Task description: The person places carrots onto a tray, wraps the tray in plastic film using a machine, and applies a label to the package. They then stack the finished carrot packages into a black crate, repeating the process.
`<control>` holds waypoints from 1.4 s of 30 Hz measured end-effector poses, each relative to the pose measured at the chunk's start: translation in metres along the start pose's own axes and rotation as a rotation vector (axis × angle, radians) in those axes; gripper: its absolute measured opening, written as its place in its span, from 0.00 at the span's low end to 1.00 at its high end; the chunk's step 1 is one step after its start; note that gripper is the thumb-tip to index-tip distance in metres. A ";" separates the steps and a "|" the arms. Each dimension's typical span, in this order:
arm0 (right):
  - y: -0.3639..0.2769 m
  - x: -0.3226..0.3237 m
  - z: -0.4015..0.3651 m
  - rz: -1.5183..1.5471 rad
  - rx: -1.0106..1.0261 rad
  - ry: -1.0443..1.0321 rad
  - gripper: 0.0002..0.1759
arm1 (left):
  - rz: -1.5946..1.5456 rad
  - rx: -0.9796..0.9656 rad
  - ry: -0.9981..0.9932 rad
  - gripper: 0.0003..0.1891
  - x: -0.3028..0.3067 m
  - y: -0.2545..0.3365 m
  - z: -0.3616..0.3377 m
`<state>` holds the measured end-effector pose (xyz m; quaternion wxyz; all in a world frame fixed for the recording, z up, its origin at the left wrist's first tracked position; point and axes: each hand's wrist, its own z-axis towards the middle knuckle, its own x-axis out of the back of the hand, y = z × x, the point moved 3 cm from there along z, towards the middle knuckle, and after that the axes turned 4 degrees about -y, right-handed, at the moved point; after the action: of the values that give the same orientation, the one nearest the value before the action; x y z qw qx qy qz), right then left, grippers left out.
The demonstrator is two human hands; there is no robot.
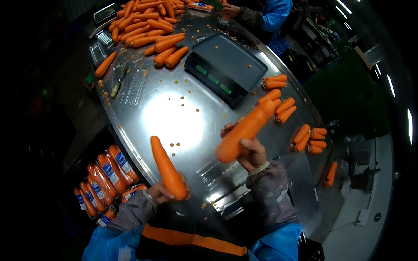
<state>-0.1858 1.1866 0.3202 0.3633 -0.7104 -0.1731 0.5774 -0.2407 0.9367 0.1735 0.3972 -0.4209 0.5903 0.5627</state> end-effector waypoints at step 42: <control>0.004 0.046 -0.007 0.205 -0.018 0.523 0.24 | 1.397 -0.028 0.413 0.27 0.001 -0.059 0.095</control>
<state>-0.1676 1.2129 0.2858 0.3293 -0.8521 -0.0060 0.4068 -0.1860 1.0312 0.1485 -0.1794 -0.0487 0.7769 0.6016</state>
